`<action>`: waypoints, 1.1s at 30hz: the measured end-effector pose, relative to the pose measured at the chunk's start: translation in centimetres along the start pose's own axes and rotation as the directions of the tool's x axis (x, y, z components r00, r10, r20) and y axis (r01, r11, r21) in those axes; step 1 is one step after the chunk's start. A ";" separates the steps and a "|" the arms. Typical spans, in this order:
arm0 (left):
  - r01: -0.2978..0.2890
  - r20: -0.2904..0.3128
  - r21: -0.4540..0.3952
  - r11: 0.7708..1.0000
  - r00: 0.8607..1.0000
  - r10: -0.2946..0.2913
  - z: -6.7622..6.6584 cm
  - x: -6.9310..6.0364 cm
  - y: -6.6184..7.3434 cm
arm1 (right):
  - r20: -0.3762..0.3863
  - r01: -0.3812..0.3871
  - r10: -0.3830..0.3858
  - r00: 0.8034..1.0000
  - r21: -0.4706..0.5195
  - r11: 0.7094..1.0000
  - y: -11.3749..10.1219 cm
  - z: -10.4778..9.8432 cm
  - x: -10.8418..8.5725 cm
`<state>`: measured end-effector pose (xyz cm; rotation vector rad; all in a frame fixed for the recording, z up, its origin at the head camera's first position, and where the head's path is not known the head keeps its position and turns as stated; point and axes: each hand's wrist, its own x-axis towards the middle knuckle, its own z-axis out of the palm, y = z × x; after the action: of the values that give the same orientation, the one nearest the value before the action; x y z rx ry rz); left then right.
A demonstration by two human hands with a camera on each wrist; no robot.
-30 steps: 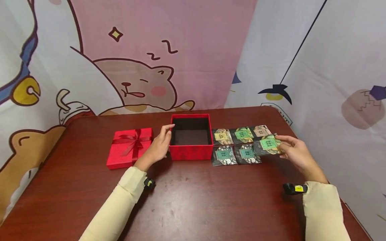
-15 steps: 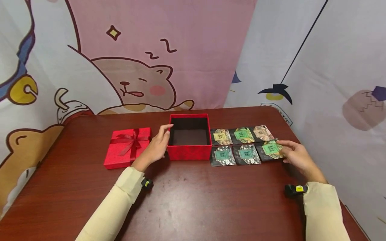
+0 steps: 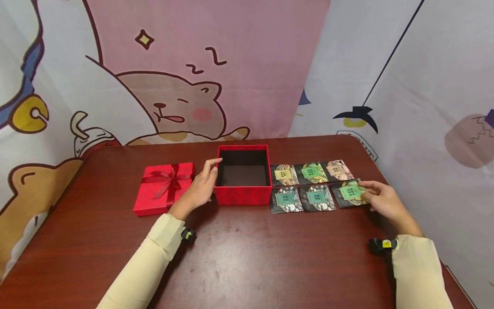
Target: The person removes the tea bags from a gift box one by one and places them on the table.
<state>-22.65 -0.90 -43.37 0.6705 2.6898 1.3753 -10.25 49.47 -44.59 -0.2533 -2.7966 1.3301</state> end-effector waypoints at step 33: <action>0.031 0.018 0.056 0.998 0.999 -0.032 -0.3 -0.3 0.6 | -0.145 0.024 -0.066 0.987 -0.274 0.961 -9.7 4.9 -0.4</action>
<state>-22.26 -0.94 -42.77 0.6395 2.7211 1.2840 -11.60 39.67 -40.16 -0.2838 -2.8278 0.8725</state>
